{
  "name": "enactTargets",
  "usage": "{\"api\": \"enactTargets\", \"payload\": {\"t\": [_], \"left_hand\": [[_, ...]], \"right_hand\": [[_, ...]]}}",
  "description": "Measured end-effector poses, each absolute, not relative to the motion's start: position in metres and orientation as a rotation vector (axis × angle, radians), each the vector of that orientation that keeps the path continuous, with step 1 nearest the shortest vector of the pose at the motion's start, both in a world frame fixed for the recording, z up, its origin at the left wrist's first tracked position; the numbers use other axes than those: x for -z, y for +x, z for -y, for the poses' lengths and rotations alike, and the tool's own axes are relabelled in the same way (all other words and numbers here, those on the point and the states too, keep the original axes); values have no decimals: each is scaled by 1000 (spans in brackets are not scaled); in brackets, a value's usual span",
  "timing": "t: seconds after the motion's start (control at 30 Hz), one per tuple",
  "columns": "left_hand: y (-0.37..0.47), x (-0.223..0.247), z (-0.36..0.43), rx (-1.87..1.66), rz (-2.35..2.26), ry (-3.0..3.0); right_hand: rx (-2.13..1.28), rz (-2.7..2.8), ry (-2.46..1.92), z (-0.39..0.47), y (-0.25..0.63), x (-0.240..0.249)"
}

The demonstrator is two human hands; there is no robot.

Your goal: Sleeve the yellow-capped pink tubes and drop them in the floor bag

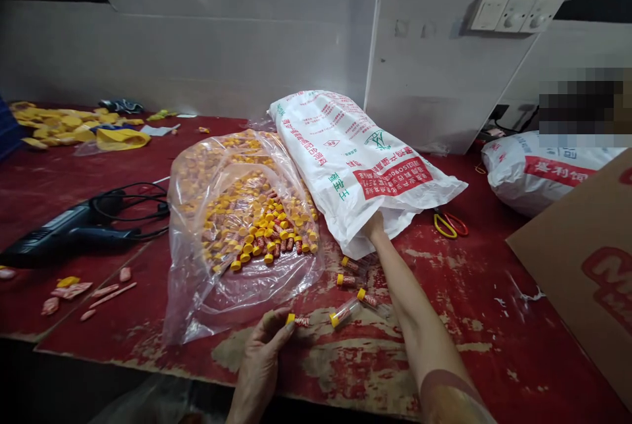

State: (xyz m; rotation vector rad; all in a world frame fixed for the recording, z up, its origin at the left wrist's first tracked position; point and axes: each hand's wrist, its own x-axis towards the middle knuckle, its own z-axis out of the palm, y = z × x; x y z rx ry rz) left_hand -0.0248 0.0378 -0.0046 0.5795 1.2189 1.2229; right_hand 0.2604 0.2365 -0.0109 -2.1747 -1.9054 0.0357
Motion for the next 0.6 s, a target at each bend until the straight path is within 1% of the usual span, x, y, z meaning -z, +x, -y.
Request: {"api": "enactTargets", "payload": {"t": [0.13,0.27,0.43,0.6], "left_hand": [[-23,8,-39,-1250,-1174,561],[-17,10,-39,-1235,-1074,497],[3,-6,-38,-1225,-948,448],[17,-15,-33,-1283,-986,579]], "right_hand": [[-10,1980,-2138,-206,268,0],[18,1979,-2051,-138,273,-12],[-233,2007,-1509,-52,248,-19],[-191,2190,-1264,-21,213,-27]]}}
